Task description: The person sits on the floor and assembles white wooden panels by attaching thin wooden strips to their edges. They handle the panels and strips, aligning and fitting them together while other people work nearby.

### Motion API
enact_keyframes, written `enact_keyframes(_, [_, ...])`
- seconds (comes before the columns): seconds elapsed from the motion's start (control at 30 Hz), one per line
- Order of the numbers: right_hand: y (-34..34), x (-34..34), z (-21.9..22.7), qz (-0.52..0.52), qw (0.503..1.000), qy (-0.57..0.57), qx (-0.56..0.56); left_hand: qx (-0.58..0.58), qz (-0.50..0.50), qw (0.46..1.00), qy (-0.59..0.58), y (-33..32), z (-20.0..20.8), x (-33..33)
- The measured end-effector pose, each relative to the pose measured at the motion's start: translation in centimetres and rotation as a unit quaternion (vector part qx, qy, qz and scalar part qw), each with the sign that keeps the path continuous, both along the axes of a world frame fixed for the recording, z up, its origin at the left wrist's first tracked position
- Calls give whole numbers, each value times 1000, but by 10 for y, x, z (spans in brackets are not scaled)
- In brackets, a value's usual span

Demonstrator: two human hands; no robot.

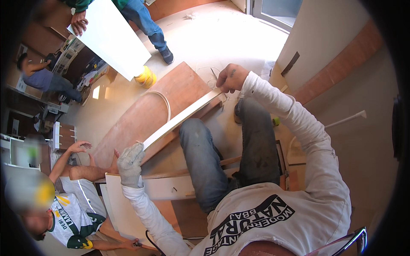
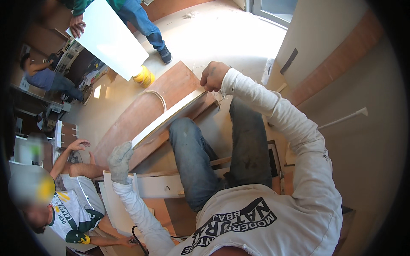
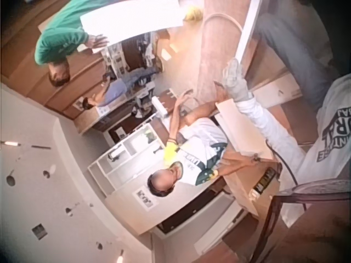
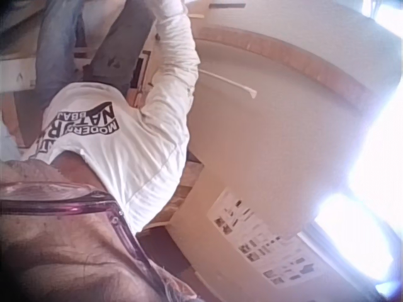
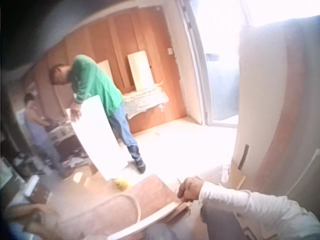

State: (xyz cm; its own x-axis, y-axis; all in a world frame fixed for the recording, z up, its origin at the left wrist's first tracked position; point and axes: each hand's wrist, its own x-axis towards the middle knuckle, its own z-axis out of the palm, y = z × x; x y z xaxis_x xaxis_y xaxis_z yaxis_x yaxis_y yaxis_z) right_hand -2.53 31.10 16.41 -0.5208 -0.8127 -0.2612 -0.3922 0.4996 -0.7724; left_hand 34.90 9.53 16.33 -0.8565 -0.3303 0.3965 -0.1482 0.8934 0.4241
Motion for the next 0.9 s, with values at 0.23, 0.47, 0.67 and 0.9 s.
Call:
enact_keyframes(0.23, [2, 5, 1, 0, 999, -10, -32, -24, -11, 1000, -7, -3, -2, 3])
enact_keyframes(0.47, [4, 3, -1, 26, 999, 8, -38, -4, -8, 1000, 5, -5, -7, 5])
enact_keyframes(0.67, [10, 2, -8, 79, 987, 96, -100, -68, -25, 997, 5, -2, -3, 7])
enact_keyframes(0.9, [11, 2, -16, 104, 971, 169, -134, -123, -50, 991, 10, -7, 2, 8])
